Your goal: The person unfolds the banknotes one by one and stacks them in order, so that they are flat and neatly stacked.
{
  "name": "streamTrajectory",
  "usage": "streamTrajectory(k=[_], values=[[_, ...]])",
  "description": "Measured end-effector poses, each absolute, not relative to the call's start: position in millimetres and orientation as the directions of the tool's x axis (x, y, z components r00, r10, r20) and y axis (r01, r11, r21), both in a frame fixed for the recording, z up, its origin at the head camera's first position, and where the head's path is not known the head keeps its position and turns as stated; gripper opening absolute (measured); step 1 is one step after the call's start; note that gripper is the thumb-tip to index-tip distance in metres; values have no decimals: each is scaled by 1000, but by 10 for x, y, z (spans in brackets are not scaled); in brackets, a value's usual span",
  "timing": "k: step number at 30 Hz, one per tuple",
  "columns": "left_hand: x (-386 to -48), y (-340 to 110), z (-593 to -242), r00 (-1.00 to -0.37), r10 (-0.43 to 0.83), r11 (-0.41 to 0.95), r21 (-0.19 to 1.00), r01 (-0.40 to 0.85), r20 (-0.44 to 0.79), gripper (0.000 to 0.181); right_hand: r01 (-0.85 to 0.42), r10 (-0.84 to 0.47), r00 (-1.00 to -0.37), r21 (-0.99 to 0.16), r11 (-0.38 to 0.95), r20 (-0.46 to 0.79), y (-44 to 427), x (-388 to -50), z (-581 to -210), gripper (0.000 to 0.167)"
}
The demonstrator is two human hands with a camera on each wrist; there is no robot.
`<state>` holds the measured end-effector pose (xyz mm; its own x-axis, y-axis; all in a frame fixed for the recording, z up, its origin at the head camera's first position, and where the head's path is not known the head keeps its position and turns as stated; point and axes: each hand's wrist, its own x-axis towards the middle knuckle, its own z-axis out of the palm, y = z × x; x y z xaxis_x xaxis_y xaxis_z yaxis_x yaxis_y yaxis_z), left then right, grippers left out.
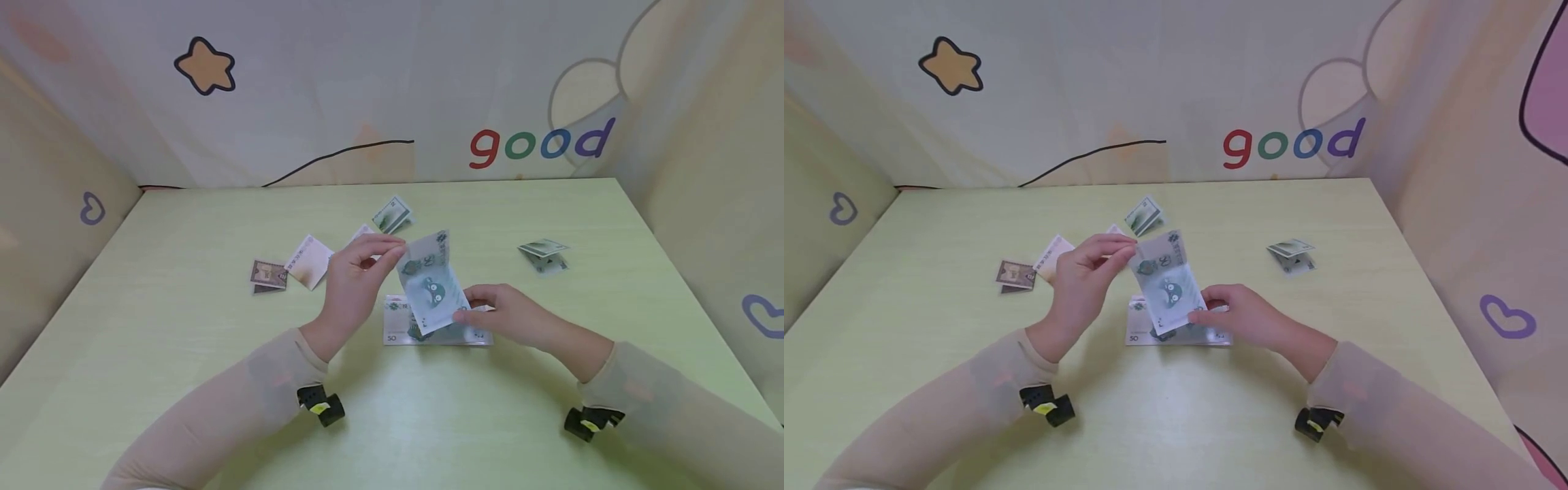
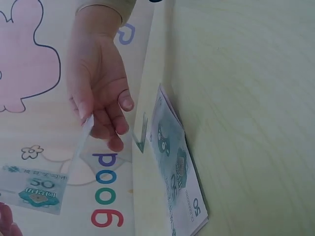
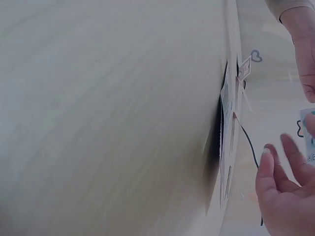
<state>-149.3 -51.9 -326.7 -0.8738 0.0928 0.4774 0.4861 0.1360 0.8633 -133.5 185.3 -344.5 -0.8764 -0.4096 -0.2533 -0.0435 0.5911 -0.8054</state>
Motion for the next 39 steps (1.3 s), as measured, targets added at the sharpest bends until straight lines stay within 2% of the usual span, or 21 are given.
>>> streamTrajectory(k=[3,6,12,15,17,19,21,24,27,32,39], values=[[-1499,-546,-3272,-870,69,123,861,494,489,12,-25,-372,-895,-805,593,-246,1874,-1332,-3434,30],[-1505,-588,-3299,-869,60,129,860,494,491,12,17,-326,-914,-828,561,-240,1903,-1348,-3431,26],[-1517,-686,-3363,-872,74,195,850,489,485,11,89,-220,-951,-874,477,-217,1968,-1371,-3380,34],[-1542,-722,-3380,-868,134,349,797,493,478,27,73,-211,-959,-881,468,-192,1989,-1359,-3340,36],[-1561,-741,-3391,-854,215,523,682,511,474,47,57,-221,-959,-883,466,-179,1991,-1349,-3319,36],[-1579,-756,-3406,-820,325,689,477,546,470,65,46,-235,-956,-885,463,-173,1989,-1342,-3307,34],[-1582,-766,-3428,-765,444,770,238,592,467,74,41,-248,-954,-889,456,-172,1983,-1340,-3300,32],[-1568,-766,-3464,-660,599,751,-32,660,454,77,38,-260,-950,-891,452,-173,1975,-1342,-3301,31],[-1545,-751,-3487,-593,690,695,-151,703,415,81,34,-272,-947,-894,448,-172,1968,-1342,-3302,30],[-1533,-728,-3487,-597,722,676,-171,717,350,82,16,-313,-933,-890,455,-177,1956,-1328,-3281,28],[-1528,-715,-3480,-629,719,671,-59,739,296,84,-31,-330,-930,-861,507,-161,1965,-1337,-3274,28]])
